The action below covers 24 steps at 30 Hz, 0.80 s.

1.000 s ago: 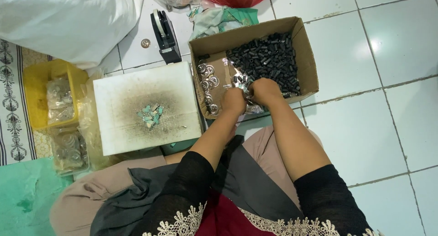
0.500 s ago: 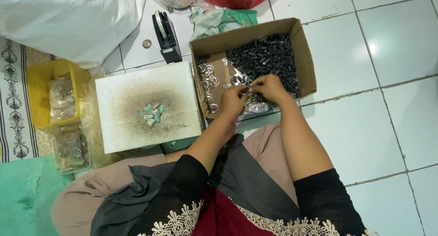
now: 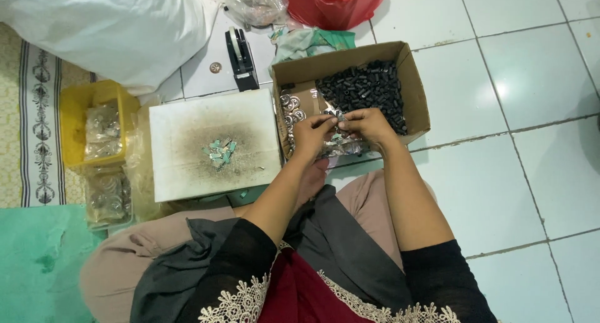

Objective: The person sits on the floor and assembles small hardware components by hand. They pick up black cylindrical pieces and silver metal rings from a cardboard box, fit them together, and place the assembled units onto a white board.

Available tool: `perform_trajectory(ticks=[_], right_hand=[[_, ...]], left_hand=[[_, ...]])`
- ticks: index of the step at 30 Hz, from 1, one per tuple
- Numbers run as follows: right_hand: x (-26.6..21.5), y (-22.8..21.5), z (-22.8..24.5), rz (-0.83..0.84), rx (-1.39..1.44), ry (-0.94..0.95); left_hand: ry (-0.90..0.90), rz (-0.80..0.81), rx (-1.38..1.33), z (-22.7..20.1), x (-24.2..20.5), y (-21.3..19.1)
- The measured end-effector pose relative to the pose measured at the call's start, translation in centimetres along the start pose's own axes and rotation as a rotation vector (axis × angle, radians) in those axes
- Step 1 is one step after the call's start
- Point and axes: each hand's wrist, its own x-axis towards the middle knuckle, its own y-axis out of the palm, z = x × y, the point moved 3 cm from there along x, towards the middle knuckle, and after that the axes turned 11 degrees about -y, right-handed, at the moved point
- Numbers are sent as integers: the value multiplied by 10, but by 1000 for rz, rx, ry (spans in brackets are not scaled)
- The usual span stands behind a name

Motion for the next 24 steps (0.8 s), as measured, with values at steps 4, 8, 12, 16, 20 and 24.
perform_trajectory(ticks=[4, 8, 12, 16, 20, 24], right_hand=[[2, 8, -7, 10, 80, 43], [-9, 36, 10, 91, 115, 90], [-29, 83, 46, 186, 98, 112], [-17, 136, 29, 219, 153, 115], [-11, 197, 20, 323, 149, 101], [6, 254, 7, 380, 136, 27]], left_hand=[[-7, 11, 55, 3, -2, -17], [8, -30, 8, -7, -28, -50], [30, -90, -121, -16, -63, -85], [58, -149, -121, -10, -74, -135], [83, -252, -66, 0, -81, -192], [136, -361, -35, 7, -82, -241]])
